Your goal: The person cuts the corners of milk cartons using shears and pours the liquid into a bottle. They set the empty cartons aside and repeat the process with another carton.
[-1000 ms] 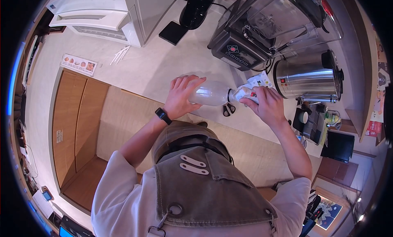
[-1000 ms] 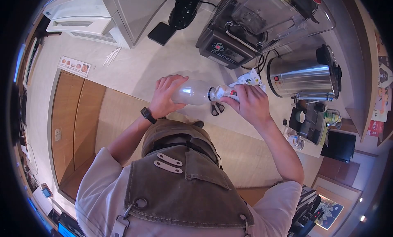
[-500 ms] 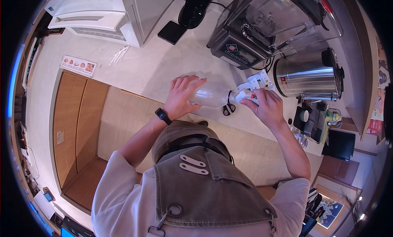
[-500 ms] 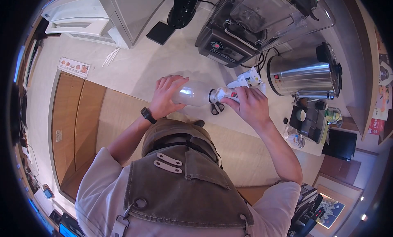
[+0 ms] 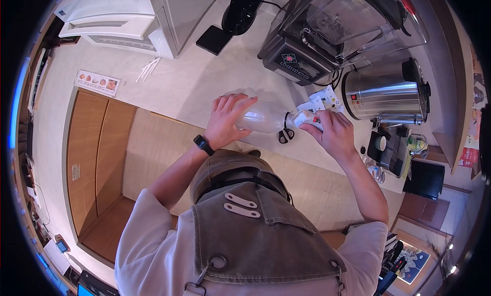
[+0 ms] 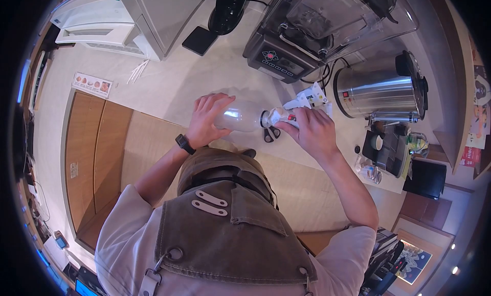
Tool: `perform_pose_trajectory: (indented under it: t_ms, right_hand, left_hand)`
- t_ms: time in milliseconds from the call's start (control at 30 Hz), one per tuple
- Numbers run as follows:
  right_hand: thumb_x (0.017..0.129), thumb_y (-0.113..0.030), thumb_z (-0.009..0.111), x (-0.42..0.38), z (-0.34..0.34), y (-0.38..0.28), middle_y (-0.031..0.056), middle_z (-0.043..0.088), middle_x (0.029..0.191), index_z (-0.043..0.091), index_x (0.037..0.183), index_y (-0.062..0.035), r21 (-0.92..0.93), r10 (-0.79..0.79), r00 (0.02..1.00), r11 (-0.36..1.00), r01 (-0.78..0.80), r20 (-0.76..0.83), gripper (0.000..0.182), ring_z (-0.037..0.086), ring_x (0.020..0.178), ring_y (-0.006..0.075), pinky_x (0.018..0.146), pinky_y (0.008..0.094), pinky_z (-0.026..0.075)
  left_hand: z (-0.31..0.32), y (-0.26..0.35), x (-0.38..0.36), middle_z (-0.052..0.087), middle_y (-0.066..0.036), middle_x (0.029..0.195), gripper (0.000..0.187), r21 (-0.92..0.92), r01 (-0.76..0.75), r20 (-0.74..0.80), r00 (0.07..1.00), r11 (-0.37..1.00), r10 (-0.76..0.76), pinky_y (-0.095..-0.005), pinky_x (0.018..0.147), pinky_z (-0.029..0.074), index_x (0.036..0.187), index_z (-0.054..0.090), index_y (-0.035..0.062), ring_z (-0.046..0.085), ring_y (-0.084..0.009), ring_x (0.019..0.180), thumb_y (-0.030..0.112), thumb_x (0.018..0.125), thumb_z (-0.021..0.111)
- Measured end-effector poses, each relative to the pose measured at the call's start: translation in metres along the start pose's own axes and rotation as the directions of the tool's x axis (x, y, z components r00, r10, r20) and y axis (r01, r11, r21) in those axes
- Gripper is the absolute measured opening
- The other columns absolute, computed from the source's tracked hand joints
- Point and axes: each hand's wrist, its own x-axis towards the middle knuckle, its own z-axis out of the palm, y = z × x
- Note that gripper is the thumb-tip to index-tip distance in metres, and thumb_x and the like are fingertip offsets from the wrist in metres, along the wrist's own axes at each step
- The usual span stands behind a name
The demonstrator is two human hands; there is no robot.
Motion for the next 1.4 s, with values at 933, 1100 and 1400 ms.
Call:
perform_pose_trajectory:
  t_ms: [933, 1100, 1400]
  right_hand:
    - [0.087, -0.054, 0.086, 0.0013, -0.0023, -0.0042, 0.0064, 0.070, 0.075, 0.062, 0.091, -0.0085, -0.009, 0.012, 1.000, 1.000, -0.013, -0.017, 0.052, 0.069, 0.065, 0.0271, 0.061, 0.0367, 0.054]
    - [0.087, -0.054, 0.086, 0.0006, -0.0015, -0.0023, 0.0062, 0.069, 0.075, 0.062, 0.092, -0.0086, -0.007, 0.019, 1.000, 1.000, -0.019, 0.006, 0.051, 0.069, 0.065, 0.0272, 0.061, 0.0368, 0.054]
    - [0.087, -0.054, 0.085, 0.0063, -0.0026, -0.0068, 0.0052, 0.069, 0.078, 0.065, 0.099, -0.0085, -0.020, 0.012, 0.999, 1.000, -0.012, -0.031, 0.051, 0.069, 0.065, 0.0266, 0.062, 0.0366, 0.054]
  left_hand:
    - [-0.0003, 0.0000, -0.0006, 0.061, -0.009, 0.144, 0.094, 0.006, -0.014, -0.005, 1.000, 1.000, 0.014, -0.0511, 0.118, 0.037, 0.150, 0.058, 0.0205, 0.054, -0.0349, 0.135, 0.019, 0.064, 0.094]
    - [-0.0003, -0.0003, -0.0003, 0.061, -0.009, 0.144, 0.094, 0.001, -0.010, -0.004, 1.000, 1.000, 0.010, -0.0512, 0.117, 0.038, 0.151, 0.058, 0.0206, 0.054, -0.0353, 0.135, 0.018, 0.063, 0.094]
    - [-0.0012, -0.0007, 0.0006, 0.061, -0.010, 0.144, 0.095, -0.014, -0.006, -0.029, 1.000, 1.000, 0.006, -0.0509, 0.116, 0.039, 0.151, 0.058, 0.0197, 0.054, -0.0358, 0.135, 0.019, 0.063, 0.094]
